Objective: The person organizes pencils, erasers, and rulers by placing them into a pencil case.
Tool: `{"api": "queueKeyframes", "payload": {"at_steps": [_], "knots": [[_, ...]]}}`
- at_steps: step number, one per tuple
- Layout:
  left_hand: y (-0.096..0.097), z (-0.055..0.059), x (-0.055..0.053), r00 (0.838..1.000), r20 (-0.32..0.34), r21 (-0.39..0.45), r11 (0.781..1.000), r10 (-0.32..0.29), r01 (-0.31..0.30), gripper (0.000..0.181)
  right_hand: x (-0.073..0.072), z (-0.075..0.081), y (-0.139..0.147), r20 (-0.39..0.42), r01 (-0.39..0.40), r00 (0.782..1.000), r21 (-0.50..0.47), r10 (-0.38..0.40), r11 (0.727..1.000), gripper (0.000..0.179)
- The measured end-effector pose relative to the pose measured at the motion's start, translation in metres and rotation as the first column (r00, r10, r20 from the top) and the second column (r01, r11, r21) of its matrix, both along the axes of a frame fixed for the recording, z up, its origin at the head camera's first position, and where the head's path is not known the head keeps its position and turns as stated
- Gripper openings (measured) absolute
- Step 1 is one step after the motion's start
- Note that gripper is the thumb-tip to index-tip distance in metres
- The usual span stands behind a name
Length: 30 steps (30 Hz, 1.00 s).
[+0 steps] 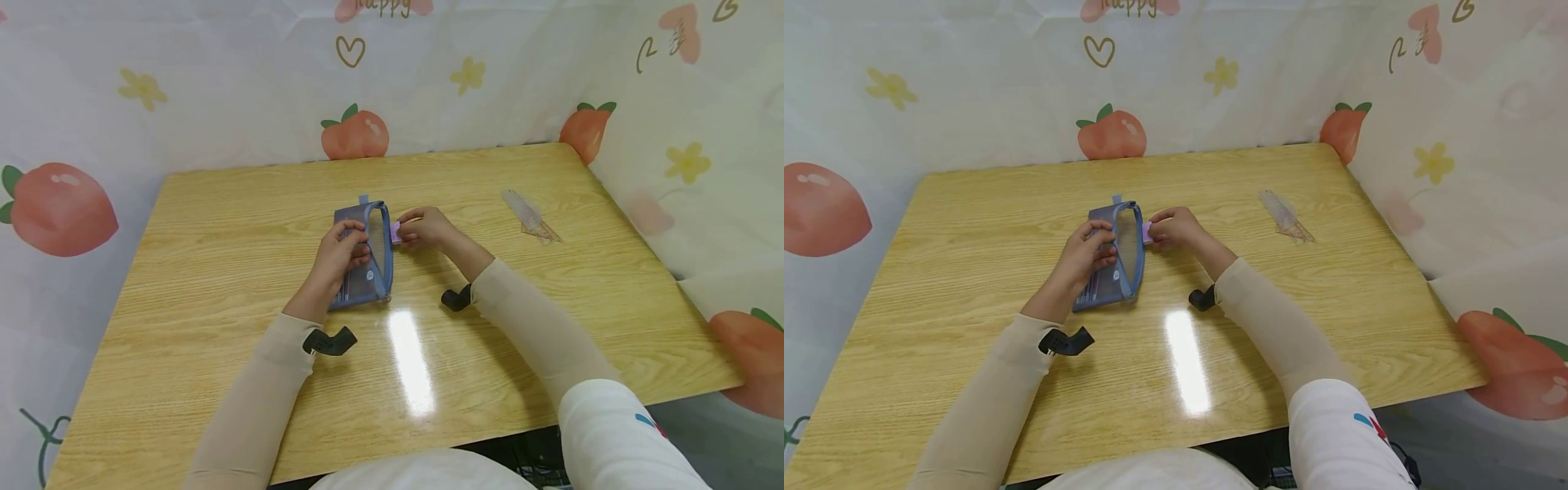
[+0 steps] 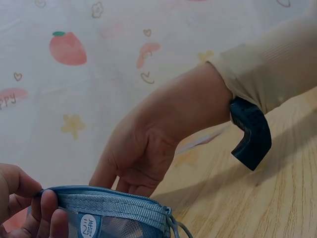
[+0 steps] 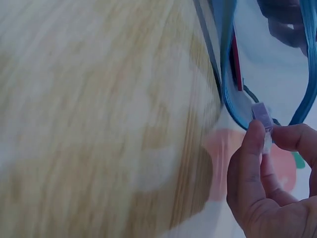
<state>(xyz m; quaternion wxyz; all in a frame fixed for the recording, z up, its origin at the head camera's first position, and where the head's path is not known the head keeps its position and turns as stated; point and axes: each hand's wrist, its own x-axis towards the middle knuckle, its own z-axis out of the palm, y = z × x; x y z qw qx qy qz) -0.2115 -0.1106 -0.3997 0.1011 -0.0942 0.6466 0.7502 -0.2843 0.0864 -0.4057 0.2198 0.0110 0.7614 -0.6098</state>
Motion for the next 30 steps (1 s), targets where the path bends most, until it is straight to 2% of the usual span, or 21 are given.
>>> {"api": "queueKeyframes", "payload": {"at_steps": [10, 19, 24, 30], "knots": [[0.001, 0.001, 0.000, 1.000, 0.007, -0.011, 1.000, -0.004, 0.004, 0.009, 0.005, -0.005, -0.011, -0.040, -0.003, 0.999, -0.028, 0.002, 1.000, 0.033], [0.001, 0.001, 0.000, 1.000, 0.008, -0.019, 1.000, -0.011, 0.011, 0.010, 0.009, -0.007, -0.020, -0.078, -0.070, 0.994, 0.058, 0.074, 0.996, 0.031], [0.002, 0.002, 0.000, 1.000, 0.007, -0.023, 1.000, -0.015, 0.015, 0.012, 0.009, -0.006, -0.024, -0.100, -0.062, 0.992, 0.082, 0.070, 0.995, 0.029], [0.002, 0.001, -0.001, 1.000, 0.015, -0.027, 1.000, -0.006, 0.007, 0.011, 0.010, -0.006, -0.026, -0.109, -0.059, 0.992, 0.067, 0.066, 0.996, 0.027]]}}
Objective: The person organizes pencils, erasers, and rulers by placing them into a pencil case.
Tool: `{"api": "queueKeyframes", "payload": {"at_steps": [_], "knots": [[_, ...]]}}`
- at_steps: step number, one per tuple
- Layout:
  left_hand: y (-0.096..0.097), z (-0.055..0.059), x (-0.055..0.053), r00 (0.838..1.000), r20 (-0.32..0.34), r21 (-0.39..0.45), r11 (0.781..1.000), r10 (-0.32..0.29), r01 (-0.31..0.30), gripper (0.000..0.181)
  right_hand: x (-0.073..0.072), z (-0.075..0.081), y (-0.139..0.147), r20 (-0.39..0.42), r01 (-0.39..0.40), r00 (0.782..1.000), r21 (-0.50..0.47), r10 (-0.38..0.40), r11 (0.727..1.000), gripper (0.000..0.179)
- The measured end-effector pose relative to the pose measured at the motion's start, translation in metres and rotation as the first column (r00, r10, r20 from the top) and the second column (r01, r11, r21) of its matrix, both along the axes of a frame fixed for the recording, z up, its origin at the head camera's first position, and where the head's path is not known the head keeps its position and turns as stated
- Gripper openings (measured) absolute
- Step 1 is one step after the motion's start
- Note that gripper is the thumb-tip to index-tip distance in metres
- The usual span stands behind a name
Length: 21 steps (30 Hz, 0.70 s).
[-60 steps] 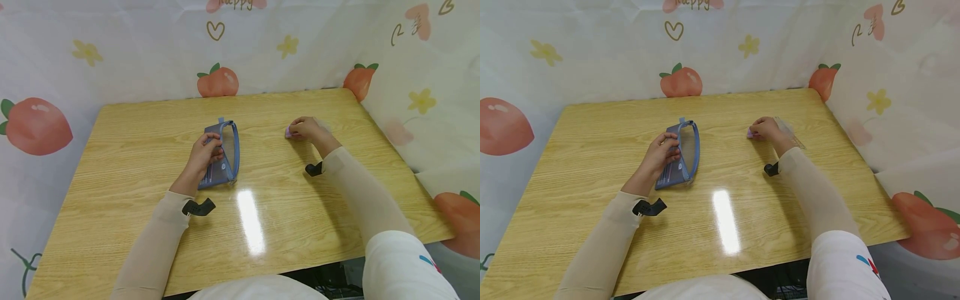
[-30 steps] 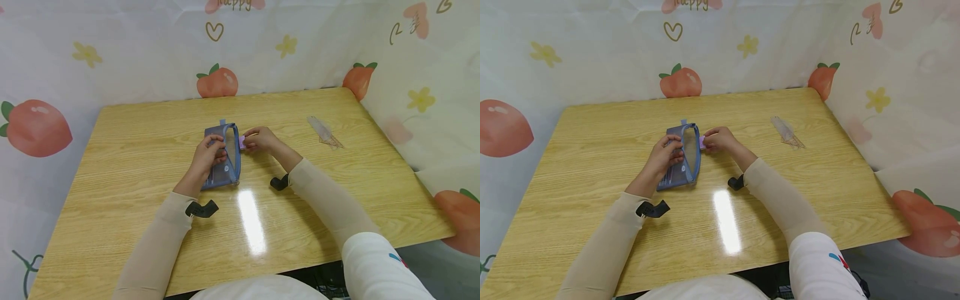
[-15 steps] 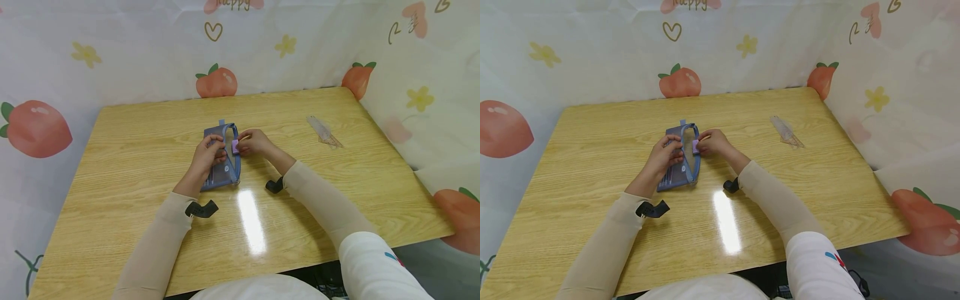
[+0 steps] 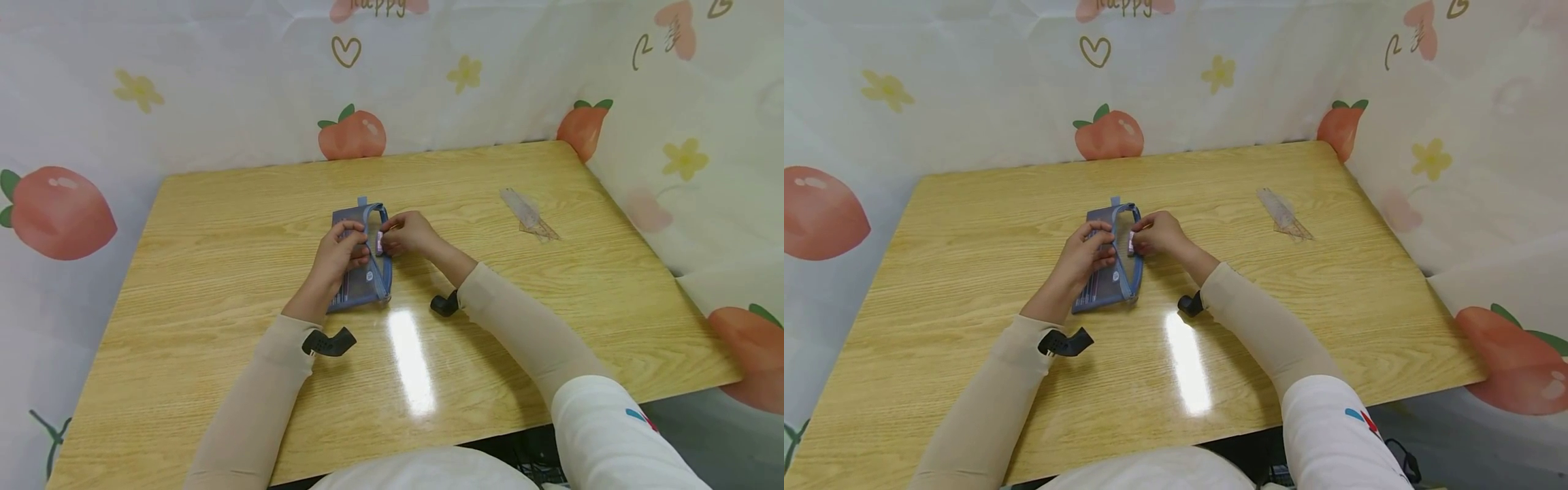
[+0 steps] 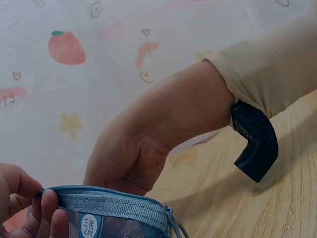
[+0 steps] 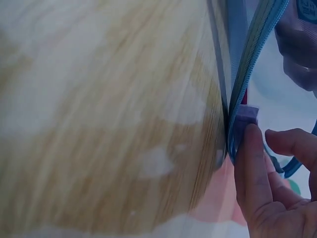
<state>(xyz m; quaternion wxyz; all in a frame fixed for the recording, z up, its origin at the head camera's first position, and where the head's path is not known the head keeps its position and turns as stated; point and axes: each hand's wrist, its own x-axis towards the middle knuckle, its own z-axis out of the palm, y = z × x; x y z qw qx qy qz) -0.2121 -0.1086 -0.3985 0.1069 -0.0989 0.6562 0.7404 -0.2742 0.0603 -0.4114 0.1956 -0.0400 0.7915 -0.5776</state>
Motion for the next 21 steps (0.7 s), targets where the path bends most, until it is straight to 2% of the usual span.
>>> {"api": "queueKeyframes", "payload": {"at_steps": [15, 18, 21], "knots": [[-0.001, 0.001, 0.001, 1.000, -0.003, 0.006, 1.000, 0.003, -0.003, 0.009, 0.001, 0.006, 0.002, -0.012, -0.011, 1.000, -0.001, 0.011, 1.000, 0.027], [0.000, 0.001, 0.001, 1.000, -0.005, 0.011, 1.000, 0.005, -0.004, 0.010, -0.002, 0.009, 0.014, -0.017, -0.001, 1.000, 0.015, 0.001, 1.000, 0.028], [0.001, 0.002, 0.002, 1.000, -0.004, 0.019, 1.000, 0.005, -0.004, 0.011, -0.009, 0.015, 0.039, -0.035, 0.007, 0.999, 0.071, -0.005, 0.997, 0.031]]}}
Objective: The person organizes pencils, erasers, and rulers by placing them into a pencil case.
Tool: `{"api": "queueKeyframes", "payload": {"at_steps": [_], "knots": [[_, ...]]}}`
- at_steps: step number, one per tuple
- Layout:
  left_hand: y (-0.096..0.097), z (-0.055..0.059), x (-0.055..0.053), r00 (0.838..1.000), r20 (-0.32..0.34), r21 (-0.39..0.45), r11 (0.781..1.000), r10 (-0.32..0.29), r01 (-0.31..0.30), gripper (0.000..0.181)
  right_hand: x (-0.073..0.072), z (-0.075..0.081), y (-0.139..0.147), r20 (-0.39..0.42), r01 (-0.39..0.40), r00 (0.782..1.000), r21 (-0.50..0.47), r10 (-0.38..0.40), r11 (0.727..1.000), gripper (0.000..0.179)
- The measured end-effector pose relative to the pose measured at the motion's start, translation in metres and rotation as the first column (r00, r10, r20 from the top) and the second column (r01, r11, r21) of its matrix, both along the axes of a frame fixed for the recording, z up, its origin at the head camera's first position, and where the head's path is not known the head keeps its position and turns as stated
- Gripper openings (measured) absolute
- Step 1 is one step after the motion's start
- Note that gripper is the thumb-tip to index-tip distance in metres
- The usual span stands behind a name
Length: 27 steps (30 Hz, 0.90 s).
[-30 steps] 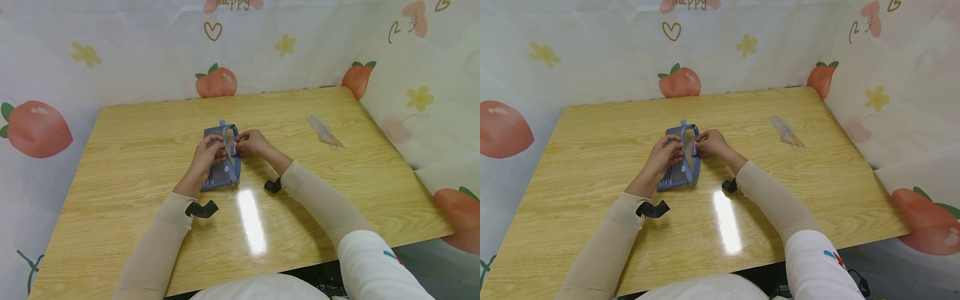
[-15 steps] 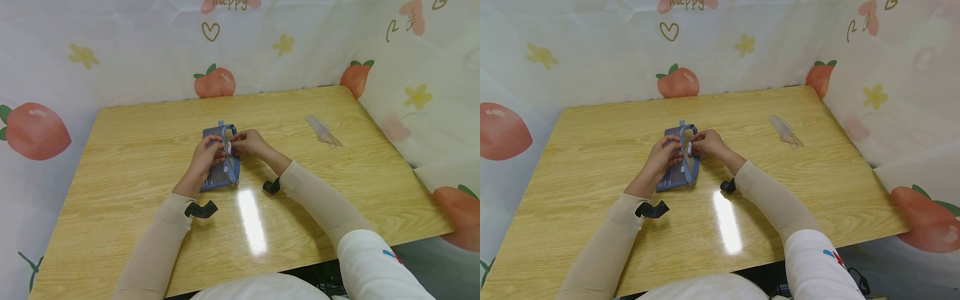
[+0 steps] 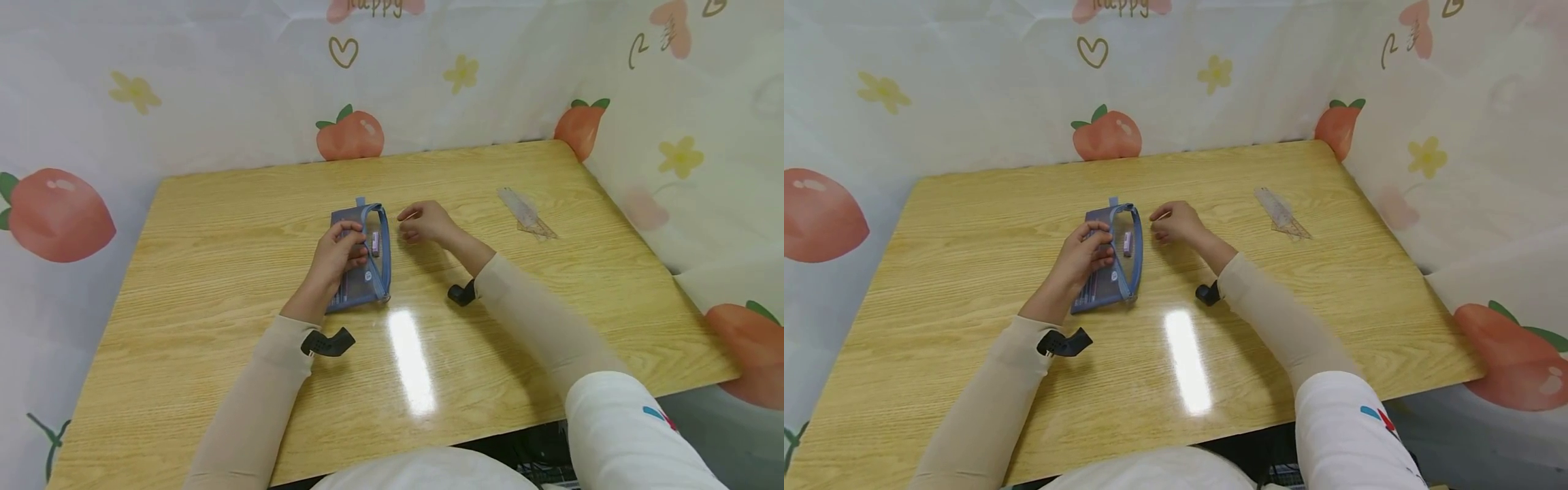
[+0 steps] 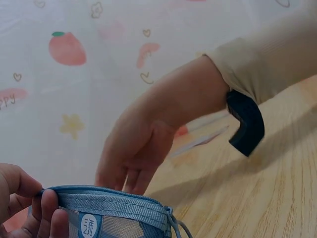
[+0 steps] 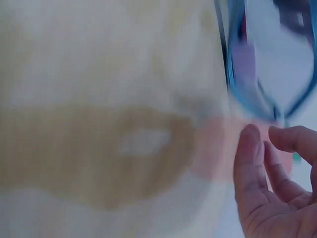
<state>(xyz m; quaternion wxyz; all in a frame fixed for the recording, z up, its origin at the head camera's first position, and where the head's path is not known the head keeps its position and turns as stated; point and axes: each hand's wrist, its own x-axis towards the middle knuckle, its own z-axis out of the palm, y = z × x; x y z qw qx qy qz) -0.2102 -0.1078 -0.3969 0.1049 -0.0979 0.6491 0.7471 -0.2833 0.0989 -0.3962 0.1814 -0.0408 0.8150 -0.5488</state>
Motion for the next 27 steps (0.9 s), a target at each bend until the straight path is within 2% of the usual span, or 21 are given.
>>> {"api": "queueKeyframes", "payload": {"at_steps": [4, 8, 11, 14, 17, 18, 20, 23, 25, 27], "knots": [[0.001, 0.000, 0.000, 1.000, -0.003, -0.002, 1.000, -0.011, 0.011, 0.011, -0.014, 0.016, 0.052, -0.046, 0.018, 0.999, 0.171, -0.010, 0.985, 0.035], [0.001, 0.000, 0.000, 1.000, -0.009, -0.012, 1.000, -0.018, 0.018, 0.011, -0.029, 0.032, 0.109, -0.091, 0.086, 0.994, 0.364, -0.056, 0.928, 0.041], [-0.001, 0.000, 0.000, 1.000, -0.009, -0.011, 1.000, -0.013, 0.013, 0.011, -0.037, 0.037, 0.144, -0.060, 0.096, 0.995, 0.466, -0.077, 0.880, 0.048], [-0.003, 0.000, 0.000, 1.000, -0.013, -0.009, 1.000, -0.012, 0.012, 0.011, -0.042, 0.037, 0.168, -0.022, 0.095, 0.995, 0.530, -0.098, 0.842, 0.049], [-0.005, 0.000, 0.000, 1.000, -0.020, -0.004, 1.000, -0.019, 0.019, 0.013, -0.046, 0.029, 0.183, -0.019, 0.127, 0.990, 0.579, -0.142, 0.805, 0.028], [-0.005, 0.000, 0.000, 1.000, -0.021, -0.005, 1.000, -0.021, 0.021, 0.013, -0.047, 0.026, 0.186, -0.023, 0.147, 0.986, 0.591, -0.166, 0.793, 0.026], [-0.005, 0.000, 0.000, 1.000, -0.018, -0.001, 1.000, -0.023, 0.023, 0.014, -0.047, 0.020, 0.190, -0.024, 0.178, 0.978, 0.603, -0.205, 0.778, 0.028], [-0.005, -0.001, 0.000, 1.000, -0.018, 0.001, 1.000, -0.020, 0.020, 0.013, -0.045, 0.017, 0.190, -0.004, 0.205, 0.967, 0.597, -0.253, 0.775, 0.034], [-0.004, -0.001, 0.000, 1.000, -0.017, 0.002, 1.000, -0.018, 0.018, 0.011, -0.043, 0.017, 0.189, -0.017, 0.209, 0.967, 0.620, -0.254, 0.756, 0.045], [-0.004, -0.001, 0.000, 1.000, -0.020, 0.004, 1.000, -0.019, 0.019, 0.011, -0.041, 0.018, 0.189, -0.032, 0.210, 0.968, 0.647, -0.249, 0.733, 0.047]]}}
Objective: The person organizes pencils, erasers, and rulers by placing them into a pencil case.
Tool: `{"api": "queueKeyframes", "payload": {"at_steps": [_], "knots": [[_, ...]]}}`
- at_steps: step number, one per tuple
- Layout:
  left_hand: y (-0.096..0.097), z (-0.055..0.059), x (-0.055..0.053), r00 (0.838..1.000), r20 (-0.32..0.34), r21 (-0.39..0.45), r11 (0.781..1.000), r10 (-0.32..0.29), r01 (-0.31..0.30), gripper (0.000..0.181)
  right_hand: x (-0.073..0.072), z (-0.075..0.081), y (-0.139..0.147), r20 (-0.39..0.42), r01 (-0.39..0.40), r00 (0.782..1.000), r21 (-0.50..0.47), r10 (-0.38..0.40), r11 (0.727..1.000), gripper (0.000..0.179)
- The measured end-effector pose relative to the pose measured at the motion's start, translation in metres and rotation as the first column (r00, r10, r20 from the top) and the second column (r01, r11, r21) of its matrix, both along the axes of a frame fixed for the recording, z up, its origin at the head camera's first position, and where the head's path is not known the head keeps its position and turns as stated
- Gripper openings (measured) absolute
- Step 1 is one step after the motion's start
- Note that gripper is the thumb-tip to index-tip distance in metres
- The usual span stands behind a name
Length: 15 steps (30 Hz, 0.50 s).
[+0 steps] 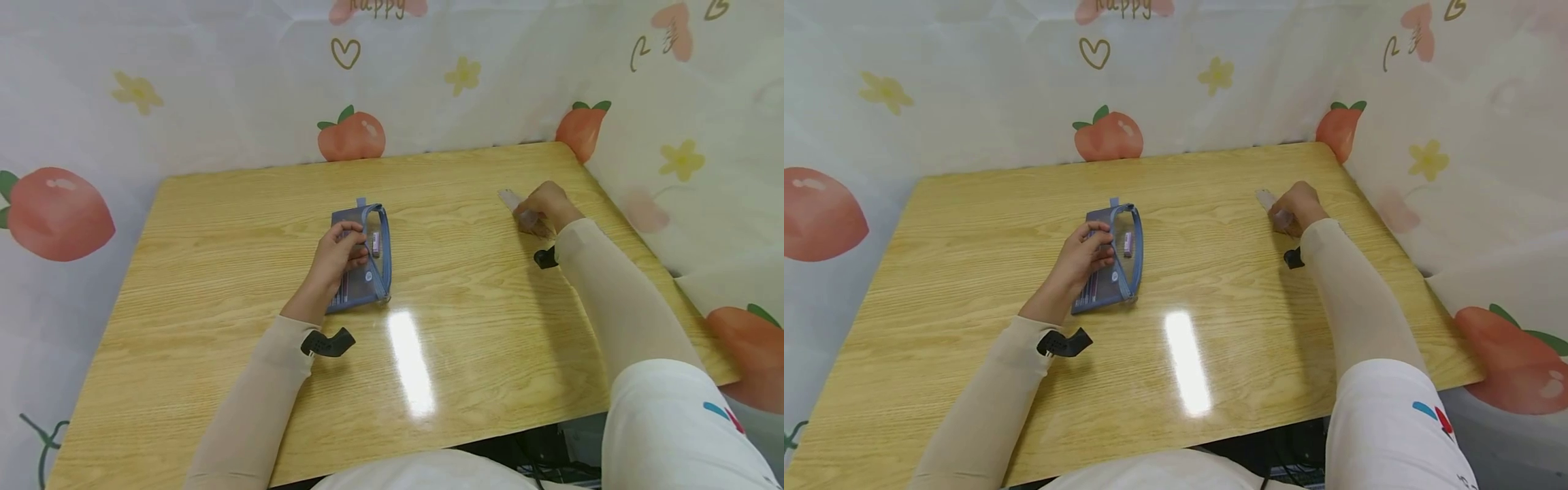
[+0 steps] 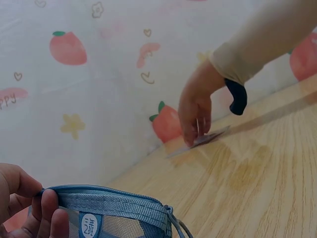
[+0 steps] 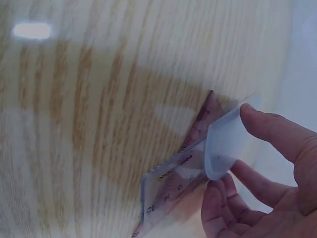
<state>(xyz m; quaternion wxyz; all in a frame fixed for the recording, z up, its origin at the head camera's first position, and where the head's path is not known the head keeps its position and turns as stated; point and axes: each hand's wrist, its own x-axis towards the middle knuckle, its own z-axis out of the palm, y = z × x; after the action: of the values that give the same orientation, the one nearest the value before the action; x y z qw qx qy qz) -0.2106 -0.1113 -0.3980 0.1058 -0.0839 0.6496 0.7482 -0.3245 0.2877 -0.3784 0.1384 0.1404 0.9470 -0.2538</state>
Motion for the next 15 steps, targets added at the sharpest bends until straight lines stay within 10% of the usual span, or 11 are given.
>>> {"api": "queueKeyframes", "payload": {"at_steps": [15], "knots": [[-0.0007, -0.0011, -0.0005, 1.000, -0.002, -0.011, 1.000, -0.007, 0.007, 0.011, 0.0098, -0.0040, 0.0026, -0.140, 0.023, 0.989, -0.105, -0.038, 0.994, 0.050]]}}
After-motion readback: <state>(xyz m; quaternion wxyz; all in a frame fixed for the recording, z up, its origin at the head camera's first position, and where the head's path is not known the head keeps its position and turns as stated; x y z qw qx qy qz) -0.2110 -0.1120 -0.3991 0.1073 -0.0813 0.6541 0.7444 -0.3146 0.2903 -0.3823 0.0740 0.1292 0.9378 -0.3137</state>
